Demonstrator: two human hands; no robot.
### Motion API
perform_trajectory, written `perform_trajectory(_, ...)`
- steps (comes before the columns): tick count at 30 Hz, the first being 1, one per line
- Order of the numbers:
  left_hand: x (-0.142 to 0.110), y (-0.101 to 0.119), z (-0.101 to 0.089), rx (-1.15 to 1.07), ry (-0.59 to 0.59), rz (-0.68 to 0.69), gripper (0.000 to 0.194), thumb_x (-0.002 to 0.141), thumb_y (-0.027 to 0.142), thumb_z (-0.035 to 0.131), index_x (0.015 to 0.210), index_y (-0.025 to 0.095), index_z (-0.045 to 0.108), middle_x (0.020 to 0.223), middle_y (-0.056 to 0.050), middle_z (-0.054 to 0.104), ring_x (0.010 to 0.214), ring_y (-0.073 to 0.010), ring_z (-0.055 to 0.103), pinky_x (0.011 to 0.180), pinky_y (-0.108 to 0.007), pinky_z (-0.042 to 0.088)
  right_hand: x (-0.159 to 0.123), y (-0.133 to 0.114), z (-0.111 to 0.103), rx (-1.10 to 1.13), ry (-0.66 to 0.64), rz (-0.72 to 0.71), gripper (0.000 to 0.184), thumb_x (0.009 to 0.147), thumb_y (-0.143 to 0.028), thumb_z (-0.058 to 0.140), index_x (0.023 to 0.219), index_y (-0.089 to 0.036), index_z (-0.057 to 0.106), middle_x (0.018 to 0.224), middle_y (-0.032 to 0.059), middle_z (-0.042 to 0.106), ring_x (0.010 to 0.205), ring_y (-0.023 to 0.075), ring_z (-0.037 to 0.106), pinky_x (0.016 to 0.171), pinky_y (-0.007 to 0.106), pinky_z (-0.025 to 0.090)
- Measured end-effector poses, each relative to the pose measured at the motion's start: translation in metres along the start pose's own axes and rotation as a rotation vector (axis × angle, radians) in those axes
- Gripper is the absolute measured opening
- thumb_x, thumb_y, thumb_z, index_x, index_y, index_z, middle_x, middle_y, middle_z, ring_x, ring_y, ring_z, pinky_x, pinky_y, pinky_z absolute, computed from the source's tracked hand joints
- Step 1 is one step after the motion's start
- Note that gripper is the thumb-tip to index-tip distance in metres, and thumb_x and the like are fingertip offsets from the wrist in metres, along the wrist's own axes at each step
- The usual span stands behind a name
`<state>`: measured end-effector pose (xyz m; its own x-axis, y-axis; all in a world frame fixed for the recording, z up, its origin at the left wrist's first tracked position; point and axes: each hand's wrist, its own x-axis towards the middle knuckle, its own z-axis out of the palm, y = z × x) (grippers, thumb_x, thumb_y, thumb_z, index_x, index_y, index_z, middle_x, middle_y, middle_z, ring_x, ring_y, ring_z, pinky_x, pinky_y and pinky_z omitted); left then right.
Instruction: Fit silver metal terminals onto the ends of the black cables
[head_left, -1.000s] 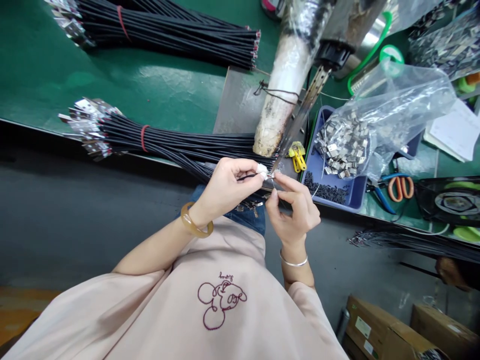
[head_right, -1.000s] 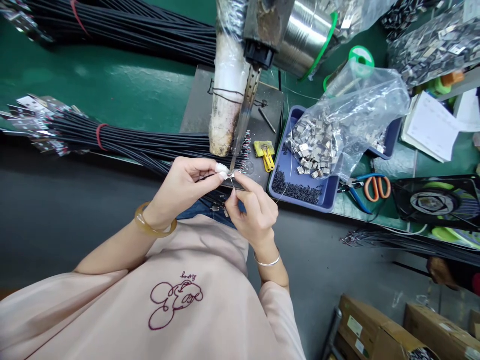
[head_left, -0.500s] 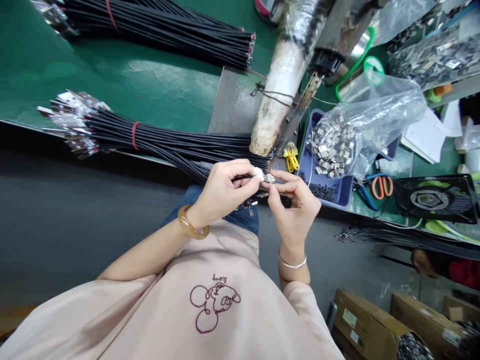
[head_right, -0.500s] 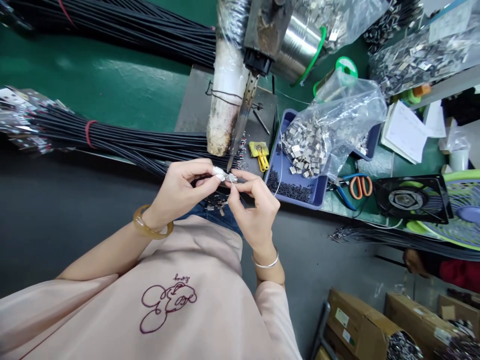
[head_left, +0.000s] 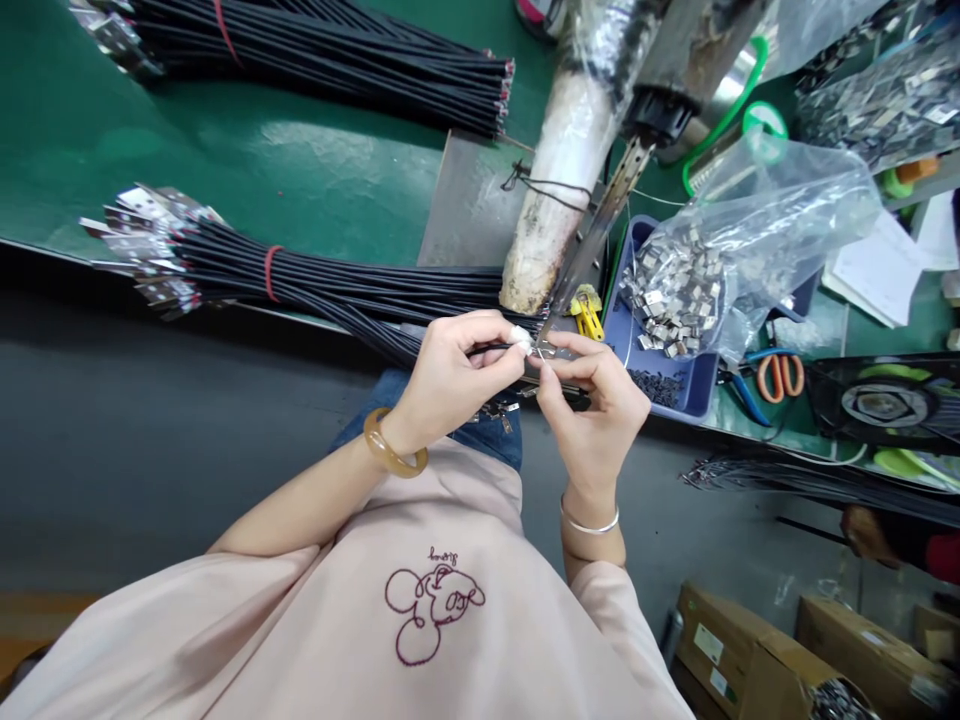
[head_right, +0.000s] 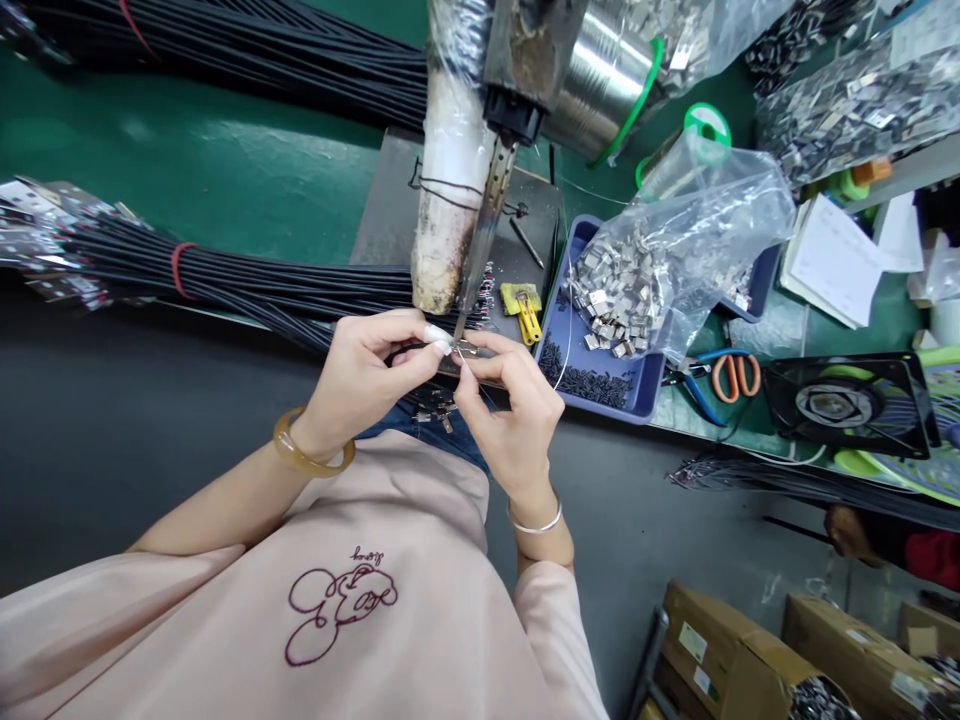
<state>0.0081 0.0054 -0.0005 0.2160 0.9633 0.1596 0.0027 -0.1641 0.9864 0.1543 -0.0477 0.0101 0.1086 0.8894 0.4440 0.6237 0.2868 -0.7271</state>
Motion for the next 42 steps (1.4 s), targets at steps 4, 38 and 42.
perform_trajectory(4, 0.001, 0.001, 0.0, -0.013, 0.029, 0.008, 0.01, 0.073, 0.008, 0.062, 0.067, 0.013, 0.067, 0.059, 0.005, 0.044, 0.052, -0.0043, 0.034, 0.046, -0.019, 0.026, 0.001, -0.003, -0.001, -0.03, 0.003, -0.039, 0.016, 0.084, -0.008, 0.07, 0.083, -0.023, 0.067, 0.103, 0.0006, 0.077, 0.102, 0.0164, 0.074, 0.09, 0.034, 0.063)
perform_trajectory(38, -0.002, 0.003, 0.002, 0.083, 0.015, -0.008, 0.016, 0.077, 0.012, 0.061, 0.061, 0.015, 0.065, 0.055, 0.004, 0.041, 0.05, -0.0065, 0.034, 0.048, -0.024, 0.026, 0.007, -0.002, -0.01, -0.056, -0.119, 0.03, 0.007, 0.089, -0.016, 0.068, 0.086, -0.023, 0.068, 0.107, 0.0011, 0.078, 0.089, 0.0146, 0.076, 0.075, 0.028, 0.064)
perform_trajectory(42, -0.001, 0.003, 0.001, 0.078, 0.051, 0.018, 0.013, 0.078, 0.013, 0.062, 0.067, 0.015, 0.068, 0.056, 0.004, 0.044, 0.051, -0.0069, 0.035, 0.047, -0.023, 0.026, 0.012, -0.007, -0.011, -0.097, -0.112, -0.03, 0.011, 0.088, -0.013, 0.068, 0.086, -0.024, 0.067, 0.105, 0.0007, 0.079, 0.098, 0.017, 0.077, 0.081, 0.03, 0.064)
